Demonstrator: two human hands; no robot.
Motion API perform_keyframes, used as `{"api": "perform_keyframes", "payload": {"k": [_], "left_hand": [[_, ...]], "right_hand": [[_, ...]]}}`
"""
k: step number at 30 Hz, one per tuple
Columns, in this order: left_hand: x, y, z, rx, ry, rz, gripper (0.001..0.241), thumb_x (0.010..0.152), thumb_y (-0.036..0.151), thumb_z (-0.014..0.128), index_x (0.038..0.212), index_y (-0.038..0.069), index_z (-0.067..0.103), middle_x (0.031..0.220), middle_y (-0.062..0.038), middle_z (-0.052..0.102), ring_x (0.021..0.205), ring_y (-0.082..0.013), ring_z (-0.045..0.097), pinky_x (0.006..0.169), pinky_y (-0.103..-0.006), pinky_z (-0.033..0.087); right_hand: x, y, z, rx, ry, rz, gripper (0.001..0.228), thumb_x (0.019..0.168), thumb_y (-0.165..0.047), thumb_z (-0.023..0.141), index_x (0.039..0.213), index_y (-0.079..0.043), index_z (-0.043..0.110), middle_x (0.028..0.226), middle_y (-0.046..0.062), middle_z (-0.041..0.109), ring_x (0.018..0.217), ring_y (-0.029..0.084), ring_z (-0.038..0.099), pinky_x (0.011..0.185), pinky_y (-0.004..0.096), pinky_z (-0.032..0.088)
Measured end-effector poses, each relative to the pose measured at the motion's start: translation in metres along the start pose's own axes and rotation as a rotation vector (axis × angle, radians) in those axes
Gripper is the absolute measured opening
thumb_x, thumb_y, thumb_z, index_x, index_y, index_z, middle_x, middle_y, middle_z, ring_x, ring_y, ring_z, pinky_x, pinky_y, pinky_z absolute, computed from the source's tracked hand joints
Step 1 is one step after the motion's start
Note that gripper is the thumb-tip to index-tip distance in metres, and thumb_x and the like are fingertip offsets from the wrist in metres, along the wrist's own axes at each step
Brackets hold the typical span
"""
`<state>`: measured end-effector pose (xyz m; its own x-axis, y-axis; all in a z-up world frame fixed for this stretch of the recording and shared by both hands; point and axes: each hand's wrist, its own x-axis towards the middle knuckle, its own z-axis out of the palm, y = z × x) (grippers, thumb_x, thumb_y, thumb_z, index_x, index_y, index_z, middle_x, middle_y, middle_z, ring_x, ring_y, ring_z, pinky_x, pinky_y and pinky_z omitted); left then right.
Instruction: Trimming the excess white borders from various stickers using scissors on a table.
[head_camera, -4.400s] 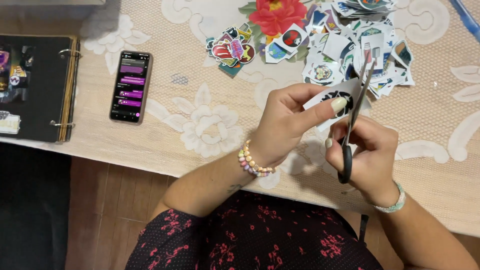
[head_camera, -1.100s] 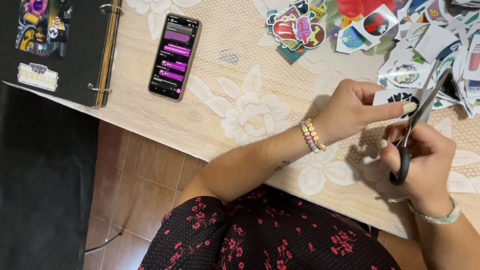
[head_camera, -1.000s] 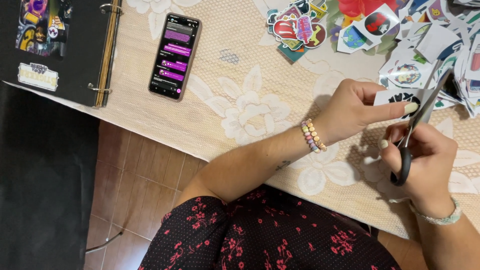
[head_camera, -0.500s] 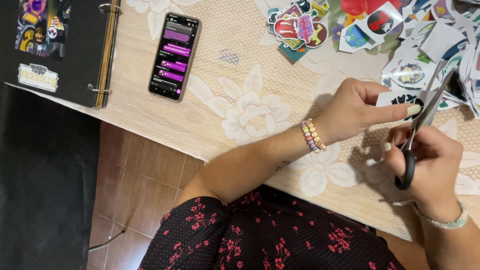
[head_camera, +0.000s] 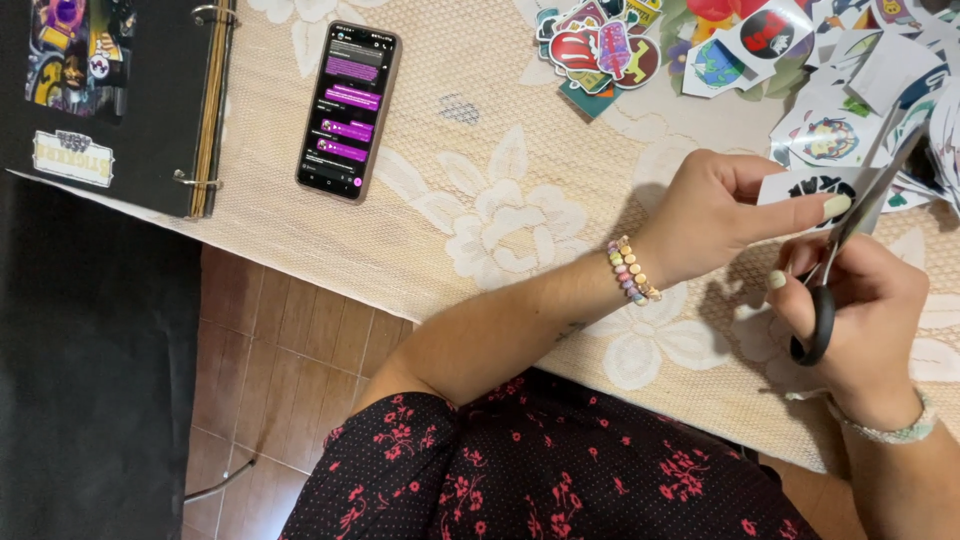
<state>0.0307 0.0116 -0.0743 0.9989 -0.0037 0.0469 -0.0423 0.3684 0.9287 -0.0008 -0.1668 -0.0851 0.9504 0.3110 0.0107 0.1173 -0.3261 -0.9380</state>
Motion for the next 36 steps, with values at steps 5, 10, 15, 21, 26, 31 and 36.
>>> {"api": "perform_keyframes", "payload": {"k": [5, 10, 15, 21, 26, 31, 36], "left_hand": [[-0.002, 0.008, -0.001, -0.082, -0.049, 0.018, 0.03, 0.08, 0.036, 0.07, 0.058, 0.016, 0.063, 0.053, 0.008, 0.056, 0.054, 0.0009, 0.041, 0.048, -0.0179, 0.029], [0.0, 0.021, -0.002, -0.106, -0.078, 0.017, 0.032, 0.08, 0.034, 0.07, 0.057, 0.013, 0.064, 0.053, 0.001, 0.066, 0.049, -0.0001, 0.053, 0.046, -0.0159, 0.036], [0.01, 0.029, -0.001, -0.049, -0.031, 0.02, 0.035, 0.073, 0.037, 0.069, 0.051, 0.019, 0.049, 0.053, 0.013, 0.033, 0.054, -0.0012, 0.024, 0.048, -0.0219, 0.016], [0.029, 0.047, 0.017, -0.094, -0.061, 0.165, 0.033, 0.074, 0.042, 0.067, 0.053, 0.019, 0.057, 0.049, 0.011, 0.049, 0.051, 0.002, 0.036, 0.046, -0.0178, 0.024], [0.042, 0.079, 0.036, -0.27, -0.208, 0.271, 0.032, 0.077, 0.037, 0.063, 0.058, 0.013, 0.053, 0.053, 0.005, 0.059, 0.051, -0.0016, 0.052, 0.048, -0.0178, 0.039], [0.052, 0.084, 0.044, -0.088, -0.11, 0.304, 0.013, 0.069, 0.023, 0.057, 0.058, 0.019, 0.05, 0.055, 0.013, 0.056, 0.056, 0.0034, 0.05, 0.049, -0.0196, 0.039], [0.05, 0.091, 0.044, -0.083, -0.122, 0.302, 0.015, 0.068, 0.025, 0.056, 0.056, 0.018, 0.049, 0.052, 0.011, 0.055, 0.052, 0.0019, 0.05, 0.047, -0.0201, 0.037]], "right_hand": [[0.002, 0.001, 0.001, -0.036, 0.008, -0.008, 0.011, 0.089, 0.003, 0.063, 0.088, -0.002, 0.053, 0.087, 0.005, 0.054, 0.082, 0.012, 0.045, 0.077, 0.026, 0.037], [0.006, 0.004, -0.001, -0.039, 0.02, -0.032, 0.009, 0.092, 0.003, 0.063, 0.091, 0.0, 0.055, 0.09, 0.007, 0.056, 0.087, 0.014, 0.049, 0.082, 0.027, 0.041], [0.014, 0.003, -0.009, -0.087, 0.006, -0.08, 0.01, 0.094, 0.0, 0.069, 0.095, 0.0, 0.059, 0.09, 0.006, 0.057, 0.084, 0.012, 0.048, 0.079, 0.026, 0.039], [0.025, -0.035, -0.019, 0.045, 0.001, -0.015, 0.02, 0.103, -0.008, 0.067, 0.096, -0.01, 0.048, 0.096, 0.002, 0.052, 0.09, 0.009, 0.046, 0.087, 0.024, 0.037], [0.034, -0.053, -0.03, 0.038, -0.01, -0.119, 0.026, 0.106, -0.029, 0.057, 0.095, -0.009, 0.044, 0.088, 0.004, 0.049, 0.093, 0.013, 0.047, 0.093, 0.026, 0.034], [0.039, -0.017, -0.053, -0.011, -0.034, -0.184, 0.027, 0.113, -0.025, 0.047, 0.098, -0.005, 0.037, 0.089, 0.012, 0.05, 0.084, 0.018, 0.049, 0.092, 0.03, 0.038], [0.046, -0.019, -0.05, -0.025, -0.015, -0.229, 0.023, 0.105, -0.019, 0.048, 0.097, 0.001, 0.041, 0.088, 0.018, 0.051, 0.086, 0.021, 0.047, 0.088, 0.033, 0.033]]}}
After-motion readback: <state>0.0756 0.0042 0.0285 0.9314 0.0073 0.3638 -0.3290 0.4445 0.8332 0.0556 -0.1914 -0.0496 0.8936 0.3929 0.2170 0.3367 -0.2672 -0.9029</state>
